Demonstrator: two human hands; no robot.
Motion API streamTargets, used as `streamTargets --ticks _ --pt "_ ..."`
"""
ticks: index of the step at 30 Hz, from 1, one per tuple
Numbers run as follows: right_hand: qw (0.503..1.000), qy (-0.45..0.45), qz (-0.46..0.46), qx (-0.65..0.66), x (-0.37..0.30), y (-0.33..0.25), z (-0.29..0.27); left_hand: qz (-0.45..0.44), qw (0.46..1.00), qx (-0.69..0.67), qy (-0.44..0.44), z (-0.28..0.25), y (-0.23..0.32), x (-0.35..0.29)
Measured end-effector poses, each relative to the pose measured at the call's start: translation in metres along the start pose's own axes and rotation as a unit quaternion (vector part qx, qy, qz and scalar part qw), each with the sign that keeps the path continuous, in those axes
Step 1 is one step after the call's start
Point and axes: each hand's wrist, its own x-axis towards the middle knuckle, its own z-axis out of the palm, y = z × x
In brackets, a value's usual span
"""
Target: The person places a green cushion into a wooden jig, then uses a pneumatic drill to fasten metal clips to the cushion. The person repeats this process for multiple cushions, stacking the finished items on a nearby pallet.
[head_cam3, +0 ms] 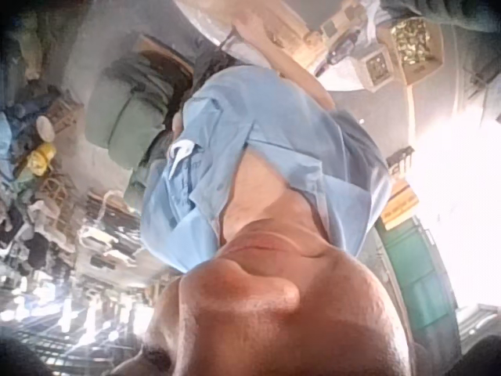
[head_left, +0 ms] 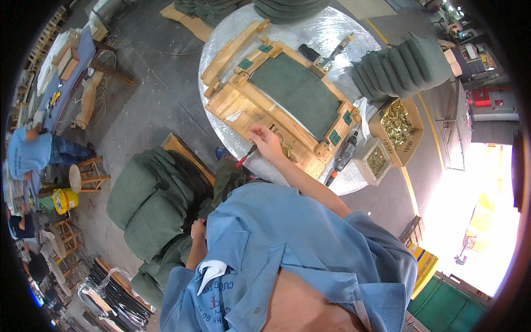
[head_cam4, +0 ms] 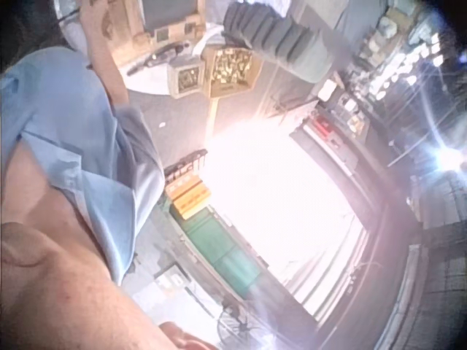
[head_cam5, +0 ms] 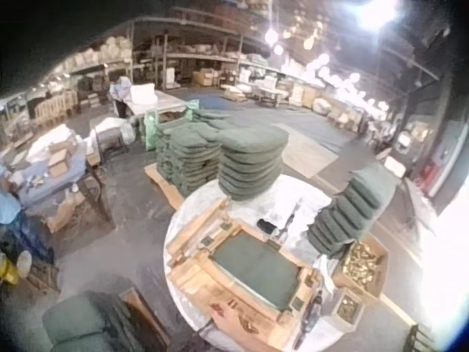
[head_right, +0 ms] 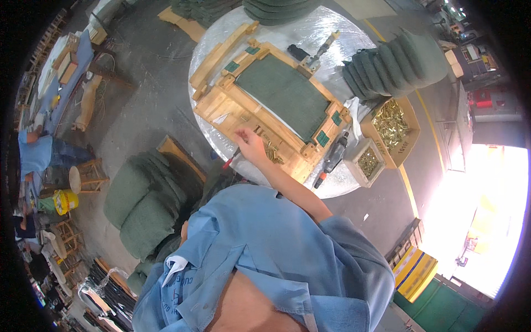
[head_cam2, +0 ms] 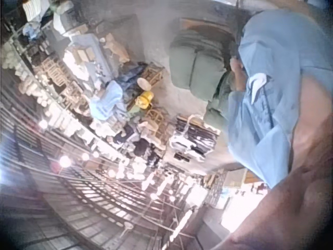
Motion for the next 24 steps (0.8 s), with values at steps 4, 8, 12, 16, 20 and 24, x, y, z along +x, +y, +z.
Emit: streamTargets --ticks 4,8,12,16,20,24 --pt "0.986 -0.056 -0.022 -0.156 -0.007 -0.007 0.023 0.054 0.982 -0.167 0.070 0.005 0.046 -0.020" --pt "0.882 -0.239 -0.171 -0.369 -0.020 -0.027 0.041 0.112 0.963 -0.232 0.078 0.017 0.078 0.004" --pt "0.729 -0.333 -0.156 -0.578 -0.018 -0.007 0.061 0.168 0.964 -0.192 0.074 0.033 0.079 0.043" --pt "0.769 -0.330 -0.120 -0.534 -0.022 -0.013 0.066 0.119 0.963 -0.241 0.025 -0.003 0.099 0.027" --pt "0.865 -0.293 -0.138 -0.384 -0.042 -0.072 0.050 0.059 0.933 -0.356 -0.012 -0.020 0.084 0.029" --pt "0.963 -0.144 -0.111 -0.202 -0.016 -0.047 0.030 0.049 0.914 -0.403 -0.025 -0.009 0.063 0.044"
